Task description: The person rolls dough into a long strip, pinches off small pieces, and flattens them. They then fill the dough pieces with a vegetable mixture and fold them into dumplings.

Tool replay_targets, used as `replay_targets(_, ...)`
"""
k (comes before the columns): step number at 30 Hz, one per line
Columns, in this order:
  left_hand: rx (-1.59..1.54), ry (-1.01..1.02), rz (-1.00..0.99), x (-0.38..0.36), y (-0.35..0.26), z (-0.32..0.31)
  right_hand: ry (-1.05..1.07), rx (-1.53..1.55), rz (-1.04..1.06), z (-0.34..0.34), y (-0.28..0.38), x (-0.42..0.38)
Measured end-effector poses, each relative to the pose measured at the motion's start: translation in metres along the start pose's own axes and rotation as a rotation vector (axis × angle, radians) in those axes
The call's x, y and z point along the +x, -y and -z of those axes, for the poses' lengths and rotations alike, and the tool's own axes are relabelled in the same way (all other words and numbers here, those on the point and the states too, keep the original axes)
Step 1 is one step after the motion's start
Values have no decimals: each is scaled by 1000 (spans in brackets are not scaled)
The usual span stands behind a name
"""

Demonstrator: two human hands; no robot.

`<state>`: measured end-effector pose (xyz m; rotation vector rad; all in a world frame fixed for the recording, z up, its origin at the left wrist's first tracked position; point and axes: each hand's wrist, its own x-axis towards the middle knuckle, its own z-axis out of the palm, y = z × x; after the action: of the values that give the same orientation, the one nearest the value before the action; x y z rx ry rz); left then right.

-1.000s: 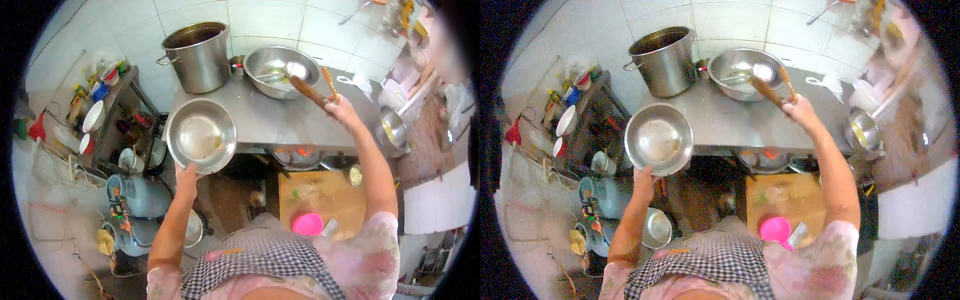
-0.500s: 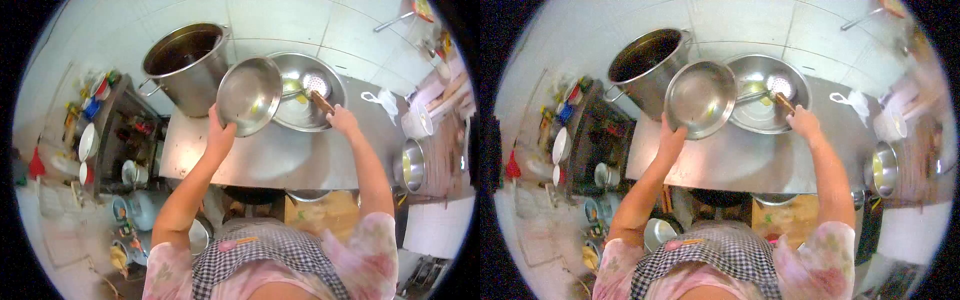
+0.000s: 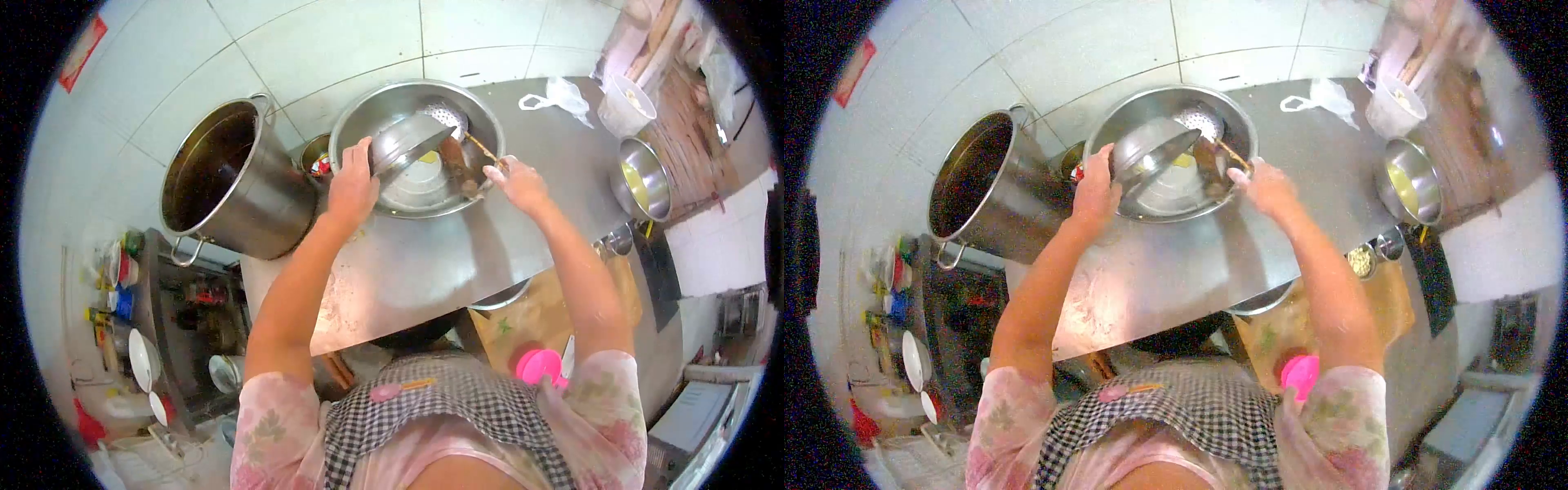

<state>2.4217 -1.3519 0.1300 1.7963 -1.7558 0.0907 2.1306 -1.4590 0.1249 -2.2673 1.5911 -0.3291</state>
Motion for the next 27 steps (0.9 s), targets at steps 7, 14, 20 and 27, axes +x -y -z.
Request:
replay_targets(7, 138, 140, -26, 25, 45, -23, -5, 281, -153, -1, -23, -50)
replay_targets(14, 259, 242, -103, 48, 32, -47, -19, 404, -229, -14, -25, -125)
replay_targets(20, 291, 258, -132, 65, 27, -67, -26, 355, -324, -34, -44, -191)
replay_targets(27, 390, 335, -206, 72, 37, -88, 33, 388, -492, -52, -54, -228)
